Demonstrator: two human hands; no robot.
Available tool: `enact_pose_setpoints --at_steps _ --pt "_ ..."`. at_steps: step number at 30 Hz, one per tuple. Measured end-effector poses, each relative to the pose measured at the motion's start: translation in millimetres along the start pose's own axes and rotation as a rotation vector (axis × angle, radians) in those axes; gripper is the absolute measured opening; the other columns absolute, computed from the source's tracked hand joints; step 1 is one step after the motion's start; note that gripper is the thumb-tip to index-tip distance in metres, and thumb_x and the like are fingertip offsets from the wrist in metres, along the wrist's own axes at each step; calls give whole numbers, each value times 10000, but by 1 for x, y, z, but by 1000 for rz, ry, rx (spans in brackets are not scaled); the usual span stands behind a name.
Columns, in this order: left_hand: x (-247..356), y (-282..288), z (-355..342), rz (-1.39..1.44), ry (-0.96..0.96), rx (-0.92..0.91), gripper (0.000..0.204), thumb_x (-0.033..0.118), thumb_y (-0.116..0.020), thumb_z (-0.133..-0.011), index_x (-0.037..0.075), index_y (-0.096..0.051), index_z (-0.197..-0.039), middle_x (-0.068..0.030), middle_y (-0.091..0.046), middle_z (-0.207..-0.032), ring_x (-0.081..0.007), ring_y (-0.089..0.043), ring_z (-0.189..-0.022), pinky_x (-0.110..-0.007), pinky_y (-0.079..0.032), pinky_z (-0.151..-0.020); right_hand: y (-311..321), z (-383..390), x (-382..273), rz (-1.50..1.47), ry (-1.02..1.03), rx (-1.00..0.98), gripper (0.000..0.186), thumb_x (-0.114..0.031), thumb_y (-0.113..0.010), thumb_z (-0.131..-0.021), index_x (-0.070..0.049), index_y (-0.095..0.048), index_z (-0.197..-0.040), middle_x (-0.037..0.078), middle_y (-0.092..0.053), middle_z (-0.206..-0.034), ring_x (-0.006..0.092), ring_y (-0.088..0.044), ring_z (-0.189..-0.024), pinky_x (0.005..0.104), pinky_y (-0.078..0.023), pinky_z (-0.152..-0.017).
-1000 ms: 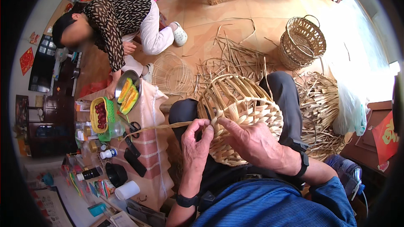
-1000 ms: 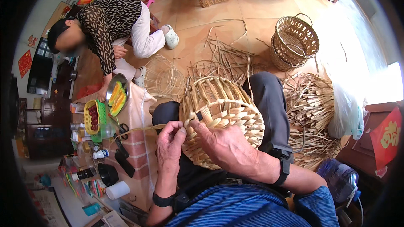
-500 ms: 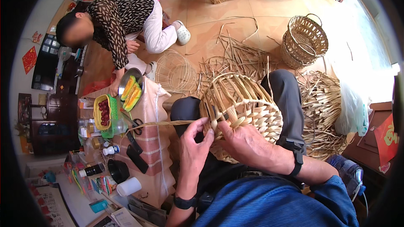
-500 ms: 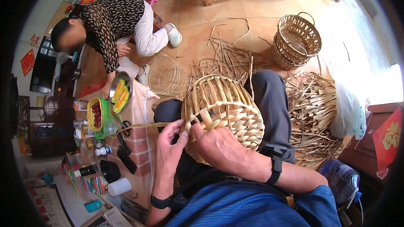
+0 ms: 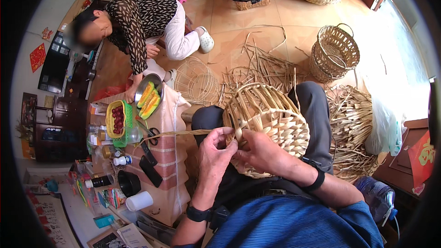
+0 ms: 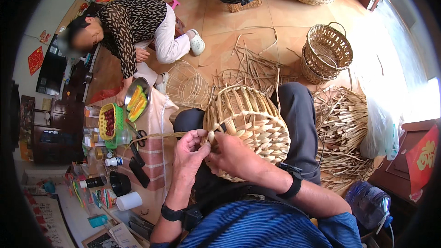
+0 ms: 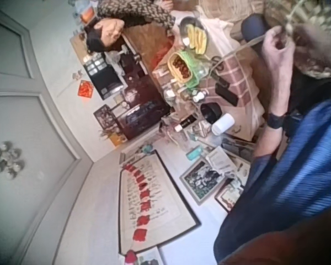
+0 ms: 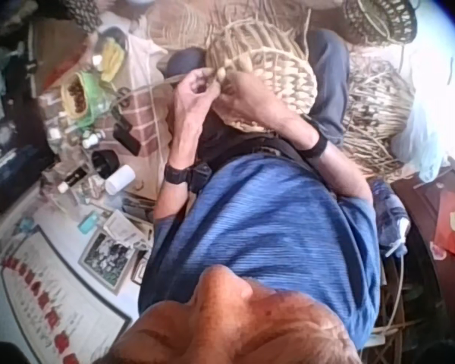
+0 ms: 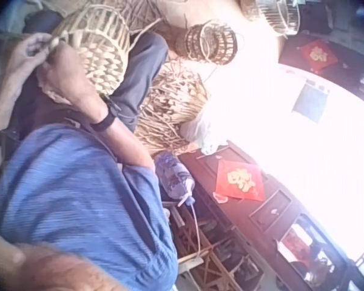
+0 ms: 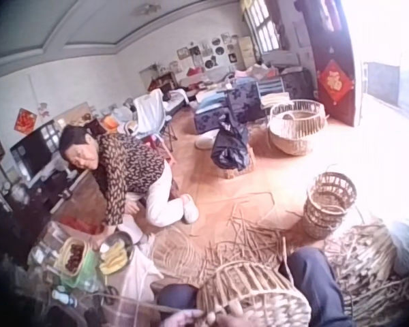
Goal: The recorder is weaving a basket from thin wooden or bamboo strips.
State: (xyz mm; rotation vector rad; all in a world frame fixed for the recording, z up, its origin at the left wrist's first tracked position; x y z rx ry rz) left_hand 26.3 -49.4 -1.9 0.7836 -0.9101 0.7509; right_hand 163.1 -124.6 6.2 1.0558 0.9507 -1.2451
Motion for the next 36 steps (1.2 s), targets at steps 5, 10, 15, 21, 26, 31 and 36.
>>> enact_pose_setpoints --at_steps 5,10,15,21,26,31,36 --pt "3 1 -2 -48 -58 7 377 31 -779 -945 -41 -680 -1301 -77 -777 -1077 -101 -717 -911 -275 -592 -818 -5 8 1 -138 -89 -23 337 -188 -715 -1065 65 -513 -1155 201 -799 -841 353 -812 -825 443 -617 -742" --pt "2 2 -3 113 -25 -16 387 23 -800 -957 -44 -673 -1317 -88 -774 -1057 -105 -717 -925 -273 -611 -814 -7 4 5 -355 -159 -77 284 -199 -695 -1108 4 -506 -1168 137 -786 -829 202 -717 -597 354 -522 -505" --pt "-3 2 -2 130 -9 -29 410 36 -817 -947 -45 -680 -1324 -78 -775 -1036 -93 -709 -913 -271 -598 -819 -6 5 1 -239 -148 -57 269 -194 -691 -1113 -9 -502 -1161 109 -760 -799 165 -651 -510 324 -475 -442" --pt "-4 1 -4 123 -23 -120 447 25 -815 -971 -36 -642 -1379 -59 -749 -1114 -84 -693 -979 -236 -580 -862 -8 3 9 -40 -101 18 253 -164 -693 -1097 -8 -501 -1151 117 -748 -783 170 -654 -510 339 -495 -444" --pt "-6 8 -5 132 -58 -163 459 65 -824 -982 -23 -637 -1392 -66 -747 -1155 -99 -693 -1061 -248 -565 -944 -9 5 3 -168 -131 -9 250 -165 -692 -1097 -8 -505 -1151 120 -750 -787 167 -648 -508 342 -497 -439" --pt "-4 19 -3 221 -40 -269 466 155 -818 -1018 1 -623 -1412 -81 -738 -1228 -127 -683 -1151 -316 -513 -1090 -8 6 2 -196 -147 18 257 -181 -687 -1108 -3 -509 -1164 115 -750 -796 164 -635 -493 338 -485 -439" --pt "-11 22 -9 358 -208 -168 351 51 -731 -1064 -15 -630 -1392 -64 -735 -1228 -124 -703 -1105 -274 -561 -978 -11 7 7 -200 -102 25 272 -174 -694 -1103 -3 -490 -1156 122 -753 -763 175 -638 -481 351 -492 -448"
Point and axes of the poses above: each hand's wrist, its own z-axis away from the middle knuckle, its own y-axis out of the back of the hand, x = y × z, the point moved 7 cm from there along -z, towards the middle knuckle
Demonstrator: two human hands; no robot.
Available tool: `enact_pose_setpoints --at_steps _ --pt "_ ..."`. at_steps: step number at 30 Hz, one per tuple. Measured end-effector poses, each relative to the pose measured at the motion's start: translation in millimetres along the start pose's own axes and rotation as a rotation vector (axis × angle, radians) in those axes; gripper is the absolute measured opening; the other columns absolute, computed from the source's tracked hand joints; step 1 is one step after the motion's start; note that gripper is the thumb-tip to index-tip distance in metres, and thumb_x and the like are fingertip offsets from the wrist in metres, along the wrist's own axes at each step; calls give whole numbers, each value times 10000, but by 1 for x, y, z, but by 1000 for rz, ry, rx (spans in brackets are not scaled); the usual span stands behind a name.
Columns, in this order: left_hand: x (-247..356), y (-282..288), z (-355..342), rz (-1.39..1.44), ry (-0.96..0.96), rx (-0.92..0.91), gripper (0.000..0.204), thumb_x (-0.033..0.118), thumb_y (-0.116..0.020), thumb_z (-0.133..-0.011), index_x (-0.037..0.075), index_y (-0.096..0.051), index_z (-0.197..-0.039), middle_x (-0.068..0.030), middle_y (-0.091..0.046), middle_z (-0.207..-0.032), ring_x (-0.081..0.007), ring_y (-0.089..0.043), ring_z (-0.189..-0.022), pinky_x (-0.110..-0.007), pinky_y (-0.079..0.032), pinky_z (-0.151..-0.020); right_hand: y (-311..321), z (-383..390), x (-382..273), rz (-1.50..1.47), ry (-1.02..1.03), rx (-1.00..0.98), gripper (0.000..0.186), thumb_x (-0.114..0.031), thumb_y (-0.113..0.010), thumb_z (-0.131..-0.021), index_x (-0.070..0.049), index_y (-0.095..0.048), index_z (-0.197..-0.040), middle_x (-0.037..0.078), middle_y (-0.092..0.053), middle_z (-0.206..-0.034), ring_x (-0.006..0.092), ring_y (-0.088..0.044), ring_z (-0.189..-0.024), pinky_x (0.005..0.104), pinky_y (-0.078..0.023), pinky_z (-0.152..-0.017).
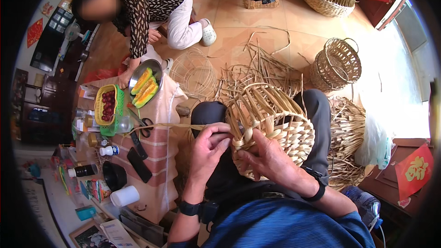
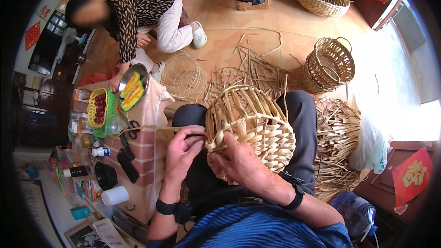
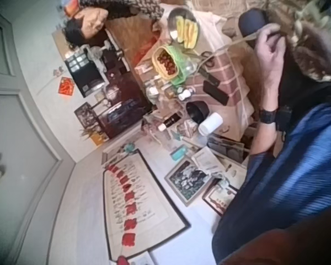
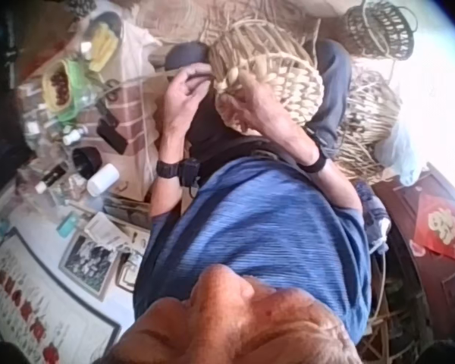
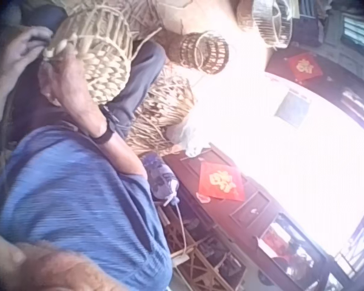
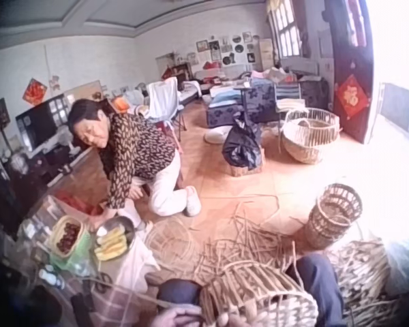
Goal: The recorder is weaving a basket from thin wooden or bamboo strips.
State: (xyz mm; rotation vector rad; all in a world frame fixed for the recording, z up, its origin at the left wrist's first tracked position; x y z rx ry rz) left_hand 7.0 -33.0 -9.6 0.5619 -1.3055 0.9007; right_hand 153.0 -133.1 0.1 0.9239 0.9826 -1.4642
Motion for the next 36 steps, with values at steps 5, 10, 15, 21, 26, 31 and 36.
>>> enact_pose_setpoints --at_steps 5,10,15,21,26,31,36 --pt "12 -3 -14 -639 -140 169 297 -47 -823 -914 15 -749 -1195 -59 -736 -986 -133 -707 -807 -297 -576 -756 1 -3 0 49 14 -1 285 -161 -698 -1097 4 -470 -1137 136 -751 -721 201 -658 -482 369 -500 -461" --pt "9 7 -18 -714 -122 87 114 23 -853 -927 -3 -809 -1029 -28 -750 -864 -80 -641 -704 -277 -527 -672 2 0 -2 145 -19 -4 289 -145 -703 -1085 21 -471 -1129 167 -756 -726 262 -698 -520 410 -513 -489" --pt "-34 18 -36 -393 252 -36 184 123 -807 -1002 -50 -804 -1066 -33 -801 -865 -33 -620 -719 -259 -521 -658 3 0 -1 344 122 80 382 -207 -749 -1047 48 -482 -1147 250 -717 -720 430 -721 -627 513 -543 -566" --pt "-29 11 -20 -153 398 -72 225 167 -793 -1034 -33 -805 -1137 52 -701 -822 -23 -546 -670 -205 -430 -607 8 -1 -15 466 56 48 447 -250 -767 -1023 77 -492 -1153 306 -687 -726 517 -715 -725 556 -558 -642" --pt "-34 14 -16 -29 353 -191 242 169 -787 -1037 -19 -796 -1188 60 -664 -819 -25 -531 -651 -196 -402 -597 13 -1 -24 497 137 54 420 -247 -763 -1025 78 -513 -1119 290 -703 -738 491 -729 -718 549 -560 -622" --pt "-29 12 -14 -76 336 -162 209 135 -800 -1022 -20 -791 -1162 31 -704 -852 -30 -553 -651 -199 -422 -585 14 -12 -31 265 -192 -166 364 -251 -735 -1068 70 -569 -1111 186 -758 -755 277 -740 -578 428 -566 -548" --pt "-16 9 -22 -243 287 12 114 76 -814 -1003 -15 -758 -1041 -16 -761 -891 -33 -618 -676 -217 -492 -591 11 -9 -13 139 -139 -62 363 -271 -693 -1114 65 -569 -1173 132 -766 -768 194 -710 -534 365 -544 -502"
Point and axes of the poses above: each hand's wrist, its own z-axis away from the middle knuckle, its own y-axis out of the back of the hand, x = y × z, the point moved 7 cm from there along -z, towards the middle knuckle
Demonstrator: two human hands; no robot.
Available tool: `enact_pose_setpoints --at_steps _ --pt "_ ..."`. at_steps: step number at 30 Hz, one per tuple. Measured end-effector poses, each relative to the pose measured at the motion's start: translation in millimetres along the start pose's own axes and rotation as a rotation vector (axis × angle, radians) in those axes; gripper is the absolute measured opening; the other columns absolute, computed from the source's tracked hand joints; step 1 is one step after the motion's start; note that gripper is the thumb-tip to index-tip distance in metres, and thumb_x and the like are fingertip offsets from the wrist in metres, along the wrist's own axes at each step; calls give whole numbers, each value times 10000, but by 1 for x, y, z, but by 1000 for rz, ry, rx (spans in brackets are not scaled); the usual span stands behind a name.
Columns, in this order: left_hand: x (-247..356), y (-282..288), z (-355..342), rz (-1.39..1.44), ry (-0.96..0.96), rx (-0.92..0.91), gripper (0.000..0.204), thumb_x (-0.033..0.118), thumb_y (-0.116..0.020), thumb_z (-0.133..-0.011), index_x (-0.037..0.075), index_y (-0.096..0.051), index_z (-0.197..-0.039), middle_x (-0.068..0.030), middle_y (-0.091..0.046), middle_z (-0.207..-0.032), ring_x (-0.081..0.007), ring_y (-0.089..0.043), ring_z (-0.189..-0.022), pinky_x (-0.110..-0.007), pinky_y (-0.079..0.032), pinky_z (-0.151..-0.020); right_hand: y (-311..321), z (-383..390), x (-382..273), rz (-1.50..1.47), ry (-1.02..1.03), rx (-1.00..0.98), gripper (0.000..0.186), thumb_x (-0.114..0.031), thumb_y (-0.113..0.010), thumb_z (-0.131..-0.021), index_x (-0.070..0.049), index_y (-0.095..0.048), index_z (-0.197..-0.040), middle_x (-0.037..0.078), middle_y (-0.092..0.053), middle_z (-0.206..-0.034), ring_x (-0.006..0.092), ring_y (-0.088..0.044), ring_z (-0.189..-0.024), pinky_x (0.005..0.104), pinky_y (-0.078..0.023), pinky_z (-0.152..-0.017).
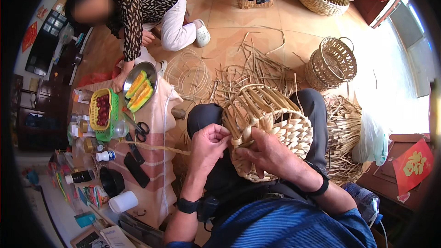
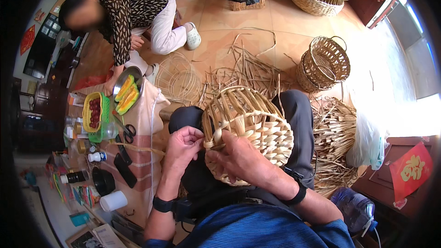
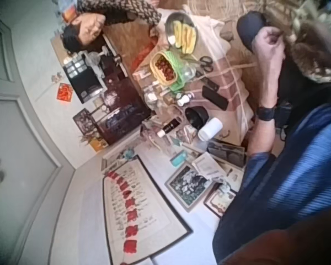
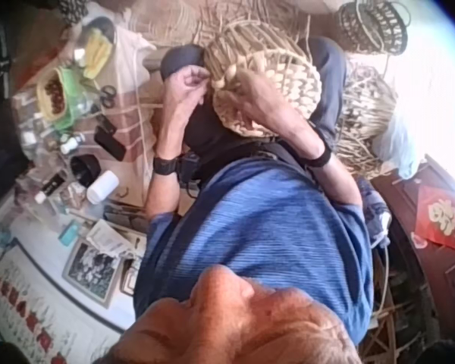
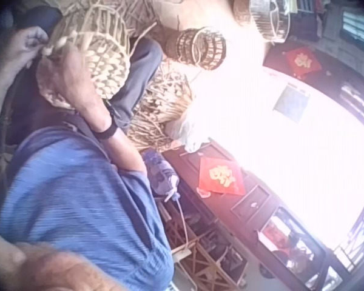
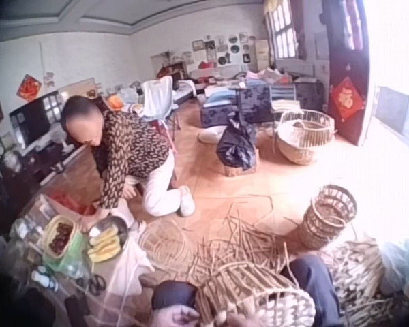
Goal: The recorder is weaving a basket from thin wooden or bamboo strips.
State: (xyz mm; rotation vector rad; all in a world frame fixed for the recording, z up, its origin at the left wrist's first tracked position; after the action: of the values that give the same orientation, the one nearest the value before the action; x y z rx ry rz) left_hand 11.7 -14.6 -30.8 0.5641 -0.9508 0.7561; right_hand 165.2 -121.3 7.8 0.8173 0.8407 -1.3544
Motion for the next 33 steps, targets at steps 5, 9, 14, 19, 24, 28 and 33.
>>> enact_pose_setpoints --at_steps 5,9,14,19,24,28,33 --pt "11 5 8 -261 -64 0 169 83 -830 -987 -13 -762 -1109 -29 -743 -860 -27 -600 -699 -267 -487 -610 -1 7 -13 -82 14 18 342 -269 -659 -1141 54 -551 -1158 129 -776 -806 176 -697 -534 346 -530 -477" --pt "6 25 12 -414 -172 -18 177 55 -834 -970 -1 -785 -1131 17 -721 -848 -5 -530 -677 -234 -460 -608 -2 9 -15 -74 24 4 300 -240 -644 -1147 45 -550 -1152 136 -778 -819 160 -679 -540 331 -519 -466" --pt "-2 17 6 -183 -256 -8 171 54 -828 -978 -7 -801 -1135 20 -736 -851 3 -575 -717 -220 -480 -643 -2 9 -14 -46 7 8 283 -223 -641 -1145 44 -549 -1148 136 -776 -804 167 -683 -539 334 -515 -467" --pt "5 12 2 -154 -268 -26 145 67 -797 -999 -18 -814 -1116 -3 -756 -856 -11 -622 -739 -229 -508 -666 -1 9 -13 -12 23 26 262 -202 -645 -1137 40 -544 -1130 135 -771 -760 183 -687 -538 340 -514 -471" --pt "-8 15 -16 -297 -125 92 173 94 -812 -983 -35 -811 -1098 -43 -775 -833 -32 -650 -730 -249 -525 -664 -5 9 -12 -7 30 38 280 -209 -675 -1115 39 -547 -1134 153 -775 -753 216 -717 -580 382 -537 -513" --pt "-15 5 -29 -127 -113 23 158 110 -815 -996 -36 -809 -1055 -15 -783 -874 -26 -651 -747 -224 -509 -652 3 11 -16 161 74 114 316 -220 -708 -1082 54 -559 -1129 216 -779 -798 378 -769 -699 479 -580 -638" --pt "-6 -1 -3 74 -97 -170 67 16 -745 -1043 -30 -774 -1083 55 -664 -876 -22 -577 -743 -207 -460 -675 8 12 -30 410 177 166 308 -230 -712 -1078 54 -594 -1067 236 -768 -802 384 -781 -736 491 -586 -654"
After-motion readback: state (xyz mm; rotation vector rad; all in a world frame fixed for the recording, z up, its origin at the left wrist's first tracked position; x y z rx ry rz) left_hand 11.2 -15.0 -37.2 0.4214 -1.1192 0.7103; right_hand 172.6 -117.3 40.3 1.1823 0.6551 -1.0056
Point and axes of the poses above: each hand's wrist, its own z-axis away from the middle knuckle, its own y-axis out of the back of the hand, x = y × z, the point moved 7 cm from there along -z, towards the middle knuckle
